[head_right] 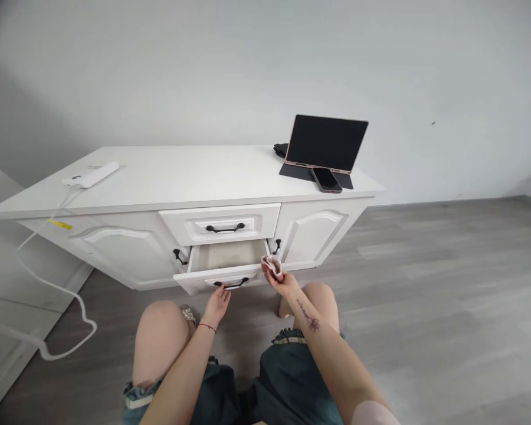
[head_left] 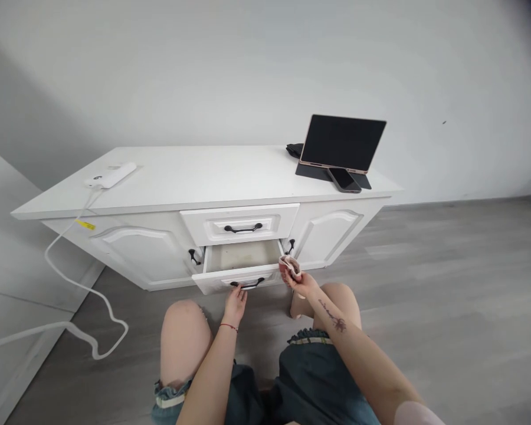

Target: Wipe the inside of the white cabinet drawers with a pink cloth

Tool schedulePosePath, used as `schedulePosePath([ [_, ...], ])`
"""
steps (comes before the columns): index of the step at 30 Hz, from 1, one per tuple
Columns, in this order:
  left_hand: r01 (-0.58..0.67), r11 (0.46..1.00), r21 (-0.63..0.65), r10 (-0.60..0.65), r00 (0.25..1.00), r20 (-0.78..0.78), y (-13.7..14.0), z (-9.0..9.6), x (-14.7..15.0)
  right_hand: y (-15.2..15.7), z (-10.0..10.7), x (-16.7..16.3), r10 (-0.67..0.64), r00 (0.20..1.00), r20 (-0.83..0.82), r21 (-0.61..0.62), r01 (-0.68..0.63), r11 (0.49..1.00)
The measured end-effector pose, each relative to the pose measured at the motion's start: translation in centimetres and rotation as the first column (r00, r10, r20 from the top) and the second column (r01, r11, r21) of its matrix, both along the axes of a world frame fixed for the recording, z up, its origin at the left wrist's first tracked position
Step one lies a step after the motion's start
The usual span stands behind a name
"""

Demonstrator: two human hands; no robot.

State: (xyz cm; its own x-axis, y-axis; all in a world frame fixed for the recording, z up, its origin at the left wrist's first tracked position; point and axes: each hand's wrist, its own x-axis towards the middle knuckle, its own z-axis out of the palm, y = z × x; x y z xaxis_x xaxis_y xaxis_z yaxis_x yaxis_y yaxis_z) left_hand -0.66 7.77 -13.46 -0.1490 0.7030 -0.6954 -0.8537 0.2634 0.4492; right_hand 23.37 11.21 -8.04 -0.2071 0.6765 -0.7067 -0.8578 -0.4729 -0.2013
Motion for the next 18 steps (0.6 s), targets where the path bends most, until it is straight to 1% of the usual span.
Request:
schedulePosePath([
  [3,-0.017,1.0,-0.006,0.016,0.999,-0.046,0.0,-0.2,0.1,0.3,1.0,2.7,-0.096,0.994,0.054,-0.011,0.097,0.995],
  [5,-0.016,1.0,-0.015,0.015,0.997,-0.076,0.1,-0.3,0.1,0.8,2.0,4.9,-0.165,0.983,0.077,0.014,0.165,0.986],
  [7,-0.008,1.0,-0.026,0.005,0.995,-0.103,0.2,-0.3,0.0,1.4,3.0,7.4,-0.232,0.961,0.152,0.065,0.224,0.972],
  [9,0.007,0.999,-0.039,-0.012,0.992,-0.125,0.5,-0.3,-0.1,1.9,3.7,9.8,-0.258,0.923,0.285,0.128,0.23,0.965],
  [11,0.025,0.998,-0.054,-0.033,0.989,-0.144,1.0,-0.2,-0.2,2.2,3.8,11.4,-0.246,0.885,0.396,0.17,0.193,0.966],
  [12,0.036,0.997,-0.062,-0.045,0.987,-0.152,1.4,-0.1,-0.3,2.2,3.7,11.9,-0.248,0.87,0.426,0.179,0.188,0.966],
  [14,0.055,0.995,-0.083,-0.068,0.983,-0.17,2.2,0.1,-0.4,2.4,3.2,12.2,-0.286,0.845,0.451,0.19,0.222,0.956],
  [16,0.073,0.991,-0.108,-0.092,0.978,-0.187,3.2,0.4,-0.5,2.7,2.6,11.8,-0.333,0.826,0.455,0.206,0.266,0.942],
  [18,0.09,0.987,-0.134,-0.116,0.972,-0.204,4.2,0.7,-0.6,3.2,2.1,11.2,-0.354,0.822,0.446,0.219,0.283,0.934],
])
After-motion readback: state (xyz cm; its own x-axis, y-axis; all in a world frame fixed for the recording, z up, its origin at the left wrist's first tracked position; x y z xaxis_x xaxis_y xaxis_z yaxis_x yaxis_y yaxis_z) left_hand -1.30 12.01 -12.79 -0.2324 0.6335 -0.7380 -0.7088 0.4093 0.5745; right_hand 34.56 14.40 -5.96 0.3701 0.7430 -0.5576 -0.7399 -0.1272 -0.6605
